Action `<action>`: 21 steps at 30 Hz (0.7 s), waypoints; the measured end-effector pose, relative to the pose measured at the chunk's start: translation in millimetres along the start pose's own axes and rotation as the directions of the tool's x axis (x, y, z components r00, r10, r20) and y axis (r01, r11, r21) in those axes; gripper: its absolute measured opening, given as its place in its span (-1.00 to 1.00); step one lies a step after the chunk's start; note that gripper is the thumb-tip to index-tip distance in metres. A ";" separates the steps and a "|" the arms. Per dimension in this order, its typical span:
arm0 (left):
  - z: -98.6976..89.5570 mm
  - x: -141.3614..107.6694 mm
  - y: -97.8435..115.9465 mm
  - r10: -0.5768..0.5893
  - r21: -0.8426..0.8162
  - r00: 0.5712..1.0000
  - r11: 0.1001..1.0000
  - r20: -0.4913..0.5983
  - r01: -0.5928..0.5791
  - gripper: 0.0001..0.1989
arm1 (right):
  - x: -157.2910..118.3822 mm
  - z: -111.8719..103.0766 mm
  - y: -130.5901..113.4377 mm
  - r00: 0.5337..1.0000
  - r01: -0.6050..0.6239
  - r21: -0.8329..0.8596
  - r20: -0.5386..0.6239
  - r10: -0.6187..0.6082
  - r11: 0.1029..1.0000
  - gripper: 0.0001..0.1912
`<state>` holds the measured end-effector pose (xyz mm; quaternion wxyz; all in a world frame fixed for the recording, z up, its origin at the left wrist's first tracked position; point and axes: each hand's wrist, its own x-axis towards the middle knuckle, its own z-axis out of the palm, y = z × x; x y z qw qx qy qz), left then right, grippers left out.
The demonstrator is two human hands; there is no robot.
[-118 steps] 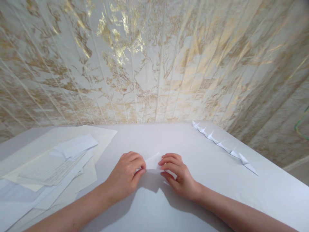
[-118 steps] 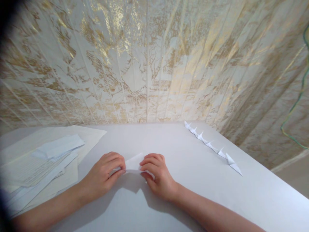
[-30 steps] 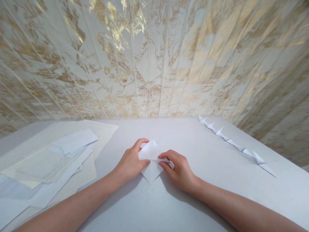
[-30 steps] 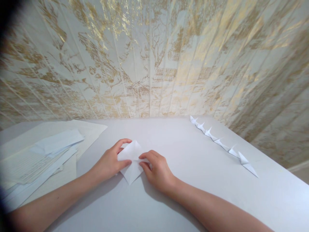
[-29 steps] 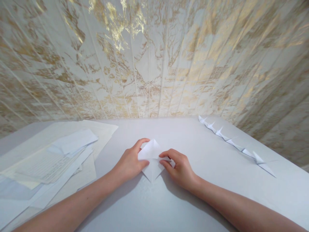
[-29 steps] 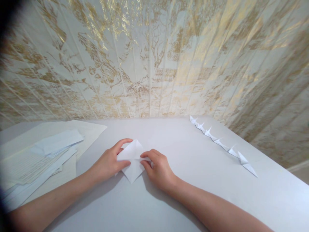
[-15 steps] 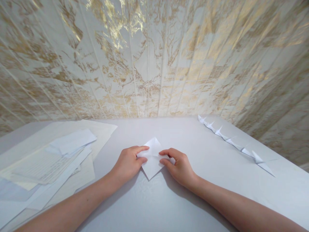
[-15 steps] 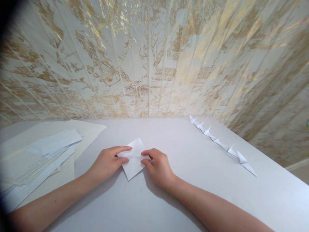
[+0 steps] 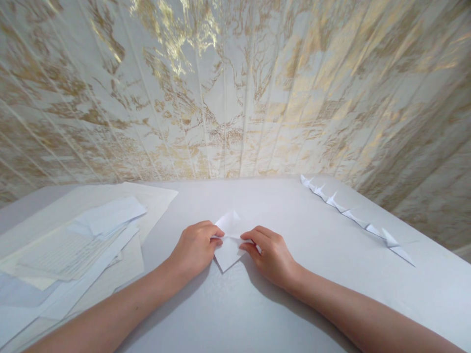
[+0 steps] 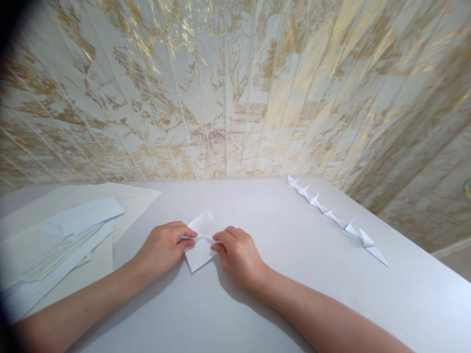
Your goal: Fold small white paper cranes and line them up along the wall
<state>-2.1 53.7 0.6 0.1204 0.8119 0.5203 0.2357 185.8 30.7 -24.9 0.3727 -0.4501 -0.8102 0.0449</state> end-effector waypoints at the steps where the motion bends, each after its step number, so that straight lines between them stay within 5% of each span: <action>1: 0.6 0.1 0.1 0.012 0.012 1.000 1.000 -0.005 -0.012 -0.86 | -0.1 0.4 -0.5 1.000 0.014 -0.016 0.003 -0.014 1.000 -0.92; 10: 3.3 -3.1 3.4 0.085 -0.023 0.996 0.996 0.021 -0.084 -0.74 | -1.5 1.9 -2.7 0.993 0.119 0.067 -0.001 -0.119 0.991 -0.80; 16: -3.3 1.3 -2.5 -0.096 0.057 0.985 0.994 0.143 0.089 -0.69 | 4.6 -2.9 3.7 0.999 -0.030 0.077 0.021 0.029 0.997 -0.81; 21: -2.8 6.0 -7.3 -0.140 0.169 0.978 0.979 0.151 0.114 -0.75 | 6.0 -1.1 7.1 0.988 -0.116 0.027 0.102 0.112 0.993 -0.83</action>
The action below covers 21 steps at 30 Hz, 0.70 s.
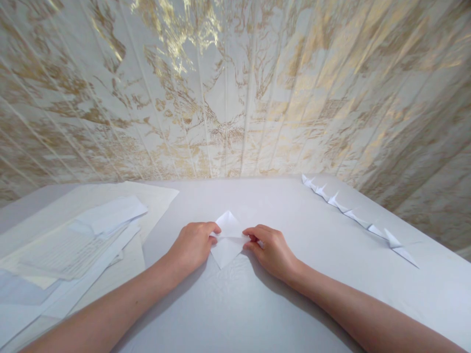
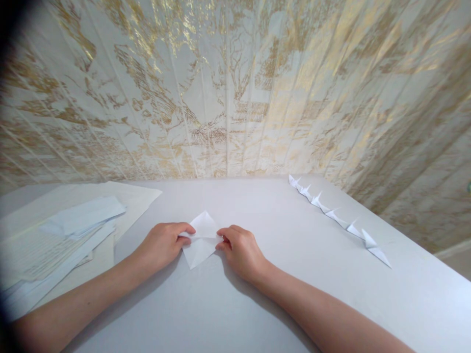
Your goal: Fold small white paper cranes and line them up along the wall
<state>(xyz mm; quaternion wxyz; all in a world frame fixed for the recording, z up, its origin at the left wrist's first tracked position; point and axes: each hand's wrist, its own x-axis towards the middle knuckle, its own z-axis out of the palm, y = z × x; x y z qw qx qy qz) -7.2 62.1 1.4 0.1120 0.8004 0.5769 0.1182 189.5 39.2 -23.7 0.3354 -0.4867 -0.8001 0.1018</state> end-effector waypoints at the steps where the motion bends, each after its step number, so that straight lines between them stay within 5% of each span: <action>1: 0.8 0.5 -0.2 0.011 0.007 1.000 1.000 -0.005 -0.011 -0.76 | -0.3 0.9 0.2 1.000 -0.003 -0.002 0.007 0.003 1.000 -0.83; 8: 5.1 -0.1 0.8 0.048 0.005 0.998 0.999 -0.037 -0.047 -0.76 | -0.1 3.6 -2.0 0.999 -0.038 -0.030 0.024 0.039 0.999 -0.83; 21: 10.2 5.6 -1.2 -0.077 -0.190 0.989 0.980 -0.124 0.052 -0.83 | 1.3 8.2 -4.5 0.993 -0.117 -0.031 -0.002 0.117 0.993 -0.87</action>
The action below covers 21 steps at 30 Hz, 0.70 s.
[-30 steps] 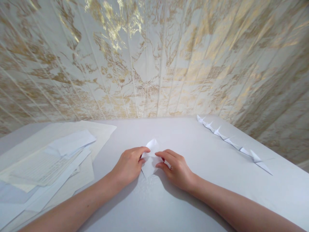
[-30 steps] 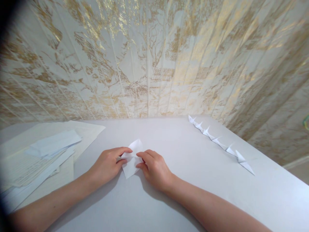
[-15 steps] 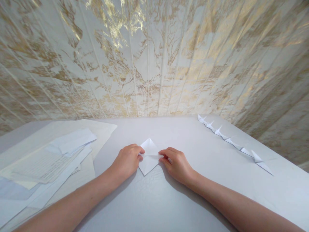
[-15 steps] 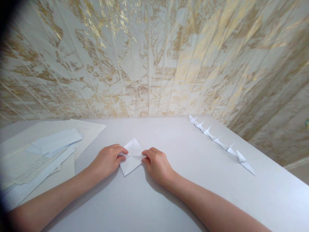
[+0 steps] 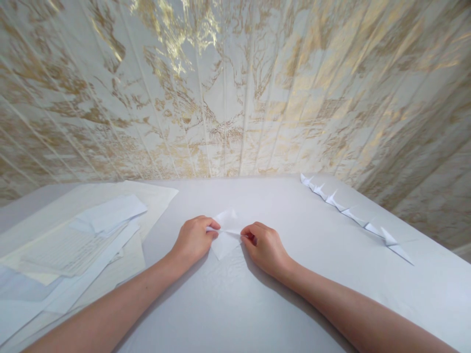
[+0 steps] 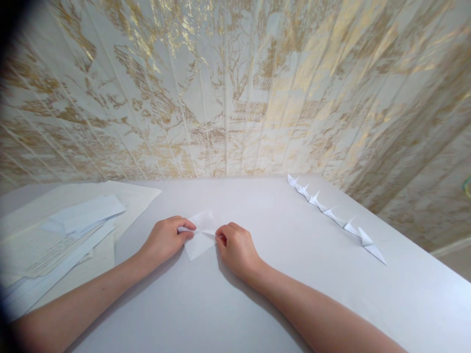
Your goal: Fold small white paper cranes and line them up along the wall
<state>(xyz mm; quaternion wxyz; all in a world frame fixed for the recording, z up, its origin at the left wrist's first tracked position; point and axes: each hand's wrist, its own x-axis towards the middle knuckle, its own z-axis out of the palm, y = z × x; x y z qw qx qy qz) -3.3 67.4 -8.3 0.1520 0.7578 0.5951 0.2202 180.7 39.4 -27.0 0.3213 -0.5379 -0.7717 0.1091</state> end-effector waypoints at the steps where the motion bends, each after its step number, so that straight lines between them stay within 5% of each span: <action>1: -0.3 -0.3 0.2 0.016 -0.016 1.000 1.000 -0.019 -0.016 -0.82 | -0.1 -0.5 -0.3 1.000 0.023 -0.014 -0.008 -0.023 1.000 -0.86; 5: -2.9 -1.8 2.5 0.077 -0.048 0.995 0.996 -0.070 -0.080 -0.75 | 2.0 -4.9 -3.9 0.975 0.191 -0.142 -0.088 -0.205 0.971 -0.84; 11: -6.8 -2.9 6.5 0.061 -0.102 0.995 0.992 -0.076 -0.069 -0.71 | 16.0 -4.4 -17.1 0.830 0.503 -0.249 -0.126 -0.543 0.827 -0.83; 14: -6.9 -4.6 8.6 0.072 -0.164 0.993 0.983 -0.090 -0.086 -0.76 | 21.7 2.0 -19.5 0.825 0.510 -0.227 -0.144 -0.547 0.830 -0.85; 21: 2.1 -6.9 6.9 0.130 -0.419 0.990 0.896 -0.063 -0.144 -0.71 | 21.8 10.8 -6.5 0.891 0.425 -0.026 -0.165 -0.423 0.905 -0.87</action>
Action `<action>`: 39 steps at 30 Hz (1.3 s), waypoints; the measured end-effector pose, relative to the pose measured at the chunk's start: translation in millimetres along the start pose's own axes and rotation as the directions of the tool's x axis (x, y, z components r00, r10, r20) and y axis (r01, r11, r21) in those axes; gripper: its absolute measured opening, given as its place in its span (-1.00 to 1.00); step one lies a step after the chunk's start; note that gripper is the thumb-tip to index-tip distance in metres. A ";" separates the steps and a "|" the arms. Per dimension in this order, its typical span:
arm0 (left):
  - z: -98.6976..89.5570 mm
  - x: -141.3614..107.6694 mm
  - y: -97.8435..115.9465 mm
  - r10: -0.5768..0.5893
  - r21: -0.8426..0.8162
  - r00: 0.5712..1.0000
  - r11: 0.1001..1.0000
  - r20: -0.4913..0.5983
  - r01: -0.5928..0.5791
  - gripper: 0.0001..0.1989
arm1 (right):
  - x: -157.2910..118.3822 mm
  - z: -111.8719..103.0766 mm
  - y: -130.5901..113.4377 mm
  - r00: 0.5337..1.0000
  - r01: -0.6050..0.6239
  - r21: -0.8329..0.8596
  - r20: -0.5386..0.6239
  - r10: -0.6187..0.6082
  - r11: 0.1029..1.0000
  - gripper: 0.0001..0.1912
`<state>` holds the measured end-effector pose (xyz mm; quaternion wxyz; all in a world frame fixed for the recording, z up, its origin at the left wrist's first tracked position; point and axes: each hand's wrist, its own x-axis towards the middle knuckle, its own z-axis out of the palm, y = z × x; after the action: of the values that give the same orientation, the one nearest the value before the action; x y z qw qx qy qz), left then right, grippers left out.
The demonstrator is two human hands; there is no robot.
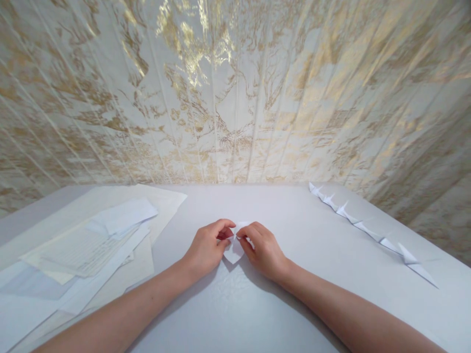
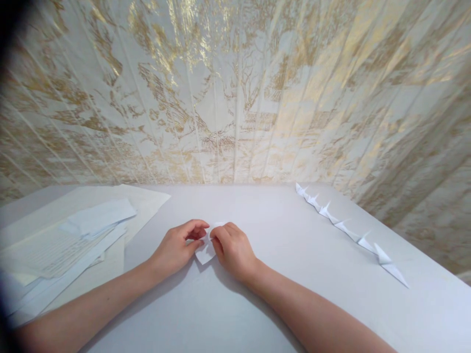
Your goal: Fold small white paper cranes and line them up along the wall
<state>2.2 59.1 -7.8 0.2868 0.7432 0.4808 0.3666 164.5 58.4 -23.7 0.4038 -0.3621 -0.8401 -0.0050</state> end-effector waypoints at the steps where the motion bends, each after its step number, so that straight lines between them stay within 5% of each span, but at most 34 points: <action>1: 0.6 0.2 -0.9 0.007 -0.014 1.000 1.000 -0.003 -0.007 -0.69 | -0.8 0.6 0.9 1.000 -0.017 0.020 0.000 0.017 1.000 -0.87; 10: 1.7 -2.5 -2.3 0.182 0.053 0.982 0.982 -0.046 -0.179 -0.64 | -0.1 5.5 -0.6 0.999 -0.031 0.025 -0.033 0.032 0.999 -0.90; 17: 0.6 -1.6 -1.5 0.208 0.115 0.978 0.972 -0.029 -0.203 -0.69 | 0.4 2.1 -4.3 0.999 -0.039 0.051 0.009 0.039 0.998 -0.84; 27: -1.3 2.5 -2.2 -0.001 -0.017 1.000 1.000 0.027 0.002 -0.64 | -0.7 4.4 2.9 0.988 -0.133 0.204 -0.048 0.146 0.970 -0.86; 39: 4.4 -11.1 -0.9 0.270 0.001 0.960 0.963 -0.078 -0.270 -0.43 | 0.2 2.5 -9.7 0.987 -0.092 0.296 -0.100 0.126 0.951 -0.87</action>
<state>2.3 48.9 -14.0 0.2188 0.7856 0.3839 0.4331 156.8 52.1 -22.6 0.5009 -0.3439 -0.7852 0.1192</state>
